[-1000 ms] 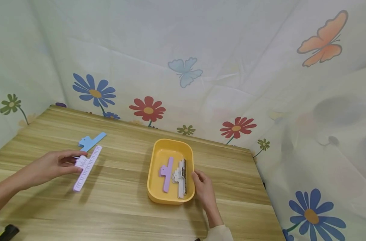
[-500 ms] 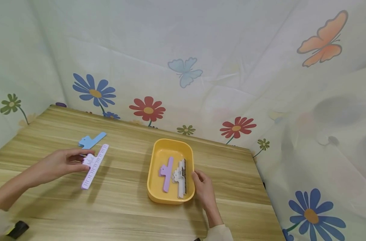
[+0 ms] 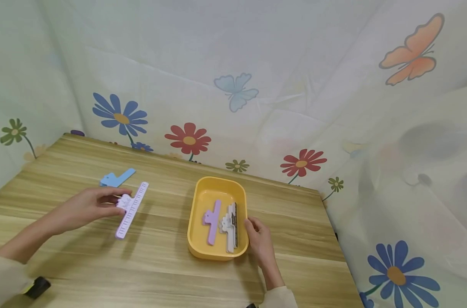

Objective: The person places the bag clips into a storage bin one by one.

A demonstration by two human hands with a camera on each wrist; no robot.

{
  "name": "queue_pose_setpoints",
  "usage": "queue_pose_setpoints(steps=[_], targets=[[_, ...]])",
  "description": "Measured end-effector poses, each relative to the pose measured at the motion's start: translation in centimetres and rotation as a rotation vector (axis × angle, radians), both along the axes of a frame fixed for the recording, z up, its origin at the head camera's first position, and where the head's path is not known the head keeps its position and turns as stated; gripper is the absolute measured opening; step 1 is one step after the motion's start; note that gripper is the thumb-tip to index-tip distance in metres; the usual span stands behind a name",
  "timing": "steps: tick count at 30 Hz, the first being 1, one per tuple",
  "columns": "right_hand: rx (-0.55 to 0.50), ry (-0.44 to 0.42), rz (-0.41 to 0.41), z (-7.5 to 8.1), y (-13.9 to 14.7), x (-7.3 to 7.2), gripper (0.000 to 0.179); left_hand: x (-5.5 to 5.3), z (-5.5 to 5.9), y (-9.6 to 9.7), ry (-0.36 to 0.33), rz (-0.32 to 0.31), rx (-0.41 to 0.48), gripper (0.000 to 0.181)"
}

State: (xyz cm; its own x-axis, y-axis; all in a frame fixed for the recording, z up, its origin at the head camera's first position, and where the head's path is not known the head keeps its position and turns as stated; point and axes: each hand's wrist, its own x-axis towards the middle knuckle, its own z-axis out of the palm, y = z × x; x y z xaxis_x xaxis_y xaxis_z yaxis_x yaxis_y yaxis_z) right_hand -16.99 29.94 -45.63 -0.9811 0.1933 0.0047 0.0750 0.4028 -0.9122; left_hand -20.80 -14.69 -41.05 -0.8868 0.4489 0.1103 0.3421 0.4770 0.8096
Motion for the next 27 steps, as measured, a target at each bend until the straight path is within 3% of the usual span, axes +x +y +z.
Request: queue_pose_setpoints(steps=[4, 15, 23, 27], targets=[[-0.01, 0.008, -0.005, 0.0, 0.0, -0.1, 0.037, -0.3, -0.2, 0.8, -0.018, -0.013, 0.05, 0.06], [-0.045, -0.008, -0.005, 0.1, 0.0, -0.2, 0.036, -1.2, -0.5, 3.5, -0.027, -0.033, 0.076, 0.058], [-0.06, -0.017, 0.031, 2.0, -0.8, 0.6, 0.035, -1.5, -0.5, 5.7, -0.033, -0.036, 0.064, 0.058], [-0.06, -0.011, 0.026, 1.3, -0.5, 0.3, 0.036, -1.6, -0.4, 6.9, -0.062, -0.056, 0.082, 0.057]])
